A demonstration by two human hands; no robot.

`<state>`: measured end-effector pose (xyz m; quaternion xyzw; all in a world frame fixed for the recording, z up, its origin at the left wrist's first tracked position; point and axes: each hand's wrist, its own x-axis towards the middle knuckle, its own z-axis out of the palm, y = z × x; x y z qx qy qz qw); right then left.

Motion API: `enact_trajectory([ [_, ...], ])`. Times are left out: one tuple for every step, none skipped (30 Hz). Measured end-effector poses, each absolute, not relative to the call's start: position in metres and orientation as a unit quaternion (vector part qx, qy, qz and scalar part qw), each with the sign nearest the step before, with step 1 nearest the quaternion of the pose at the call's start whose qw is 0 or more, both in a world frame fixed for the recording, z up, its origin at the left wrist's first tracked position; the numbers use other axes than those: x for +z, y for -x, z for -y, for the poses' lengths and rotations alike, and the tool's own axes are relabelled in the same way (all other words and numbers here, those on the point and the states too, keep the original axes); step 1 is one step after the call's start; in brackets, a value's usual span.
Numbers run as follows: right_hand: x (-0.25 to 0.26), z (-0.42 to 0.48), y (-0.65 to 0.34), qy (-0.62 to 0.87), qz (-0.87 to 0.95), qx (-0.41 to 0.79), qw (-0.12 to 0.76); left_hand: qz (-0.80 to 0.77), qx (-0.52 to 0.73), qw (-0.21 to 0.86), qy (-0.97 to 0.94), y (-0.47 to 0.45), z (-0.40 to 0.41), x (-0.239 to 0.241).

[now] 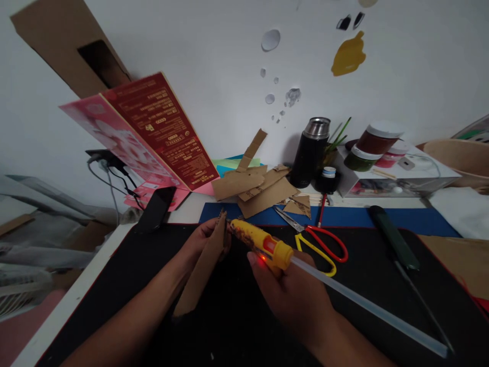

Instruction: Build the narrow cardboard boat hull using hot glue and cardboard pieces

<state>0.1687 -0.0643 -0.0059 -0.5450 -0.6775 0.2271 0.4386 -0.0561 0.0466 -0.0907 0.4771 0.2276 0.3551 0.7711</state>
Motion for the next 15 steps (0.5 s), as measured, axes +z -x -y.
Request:
enact_trajectory([
  [-0.0061,0.0645,-0.1686,0.547,0.675,0.228,0.440,-0.231,0.356,0.770,-0.475,0.0556,-0.0457,-0.0896],
  [-0.0064,0.0648,-0.1686,0.546,0.674,0.228,0.441,-0.235,0.358,0.770,-0.473,0.0551,-0.0447,-0.0884],
  [-0.0067,0.0649,-0.1687,0.545,0.675,0.229,0.442,-0.239,0.359,0.769,-0.471,0.0546,-0.0438,-0.0872],
  [-0.0071,0.0651,-0.1689,0.545,0.675,0.229,0.441,-0.241,0.359,0.770,-0.470,0.0542,-0.0429,-0.0861],
  [-0.0075,0.0652,-0.1692,0.546,0.676,0.227,0.440,-0.243,0.360,0.770,-0.468,0.0537,-0.0421,-0.0851],
  [-0.0079,0.0652,-0.1696,0.546,0.677,0.226,0.439,-0.244,0.360,0.770,-0.467,0.0533,-0.0413,-0.0842],
  [-0.0083,0.0653,-0.1700,0.545,0.680,0.225,0.436,-0.244,0.361,0.770,-0.466,0.0529,-0.0406,-0.0836],
  [-0.0086,0.0653,-0.1704,0.543,0.683,0.224,0.435,-0.243,0.362,0.770,-0.465,0.0526,-0.0400,-0.0832],
  [-0.0088,0.0652,-0.1708,0.540,0.685,0.225,0.435,-0.242,0.363,0.770,-0.465,0.0523,-0.0395,-0.0831],
  [-0.0089,0.0651,-0.1711,0.537,0.687,0.228,0.434,-0.242,0.365,0.770,-0.464,0.0522,-0.0390,-0.0835],
  [-0.0090,0.0650,-0.1714,0.534,0.687,0.230,0.435,-0.241,0.367,0.769,-0.464,0.0521,-0.0387,-0.0844],
  [-0.0091,0.0648,-0.1715,0.533,0.687,0.232,0.435,-0.239,0.368,0.769,-0.465,0.0522,-0.0387,-0.0859],
  [-0.0091,0.0646,-0.1717,0.533,0.687,0.233,0.436,-0.238,0.369,0.768,-0.466,0.0523,-0.0389,-0.0879],
  [-0.0091,0.0645,-0.1717,0.533,0.687,0.232,0.436,-0.237,0.370,0.768,-0.467,0.0526,-0.0394,-0.0903],
  [-0.0091,0.0643,-0.1717,0.531,0.689,0.233,0.435,-0.235,0.369,0.767,-0.469,0.0531,-0.0402,-0.0929],
])
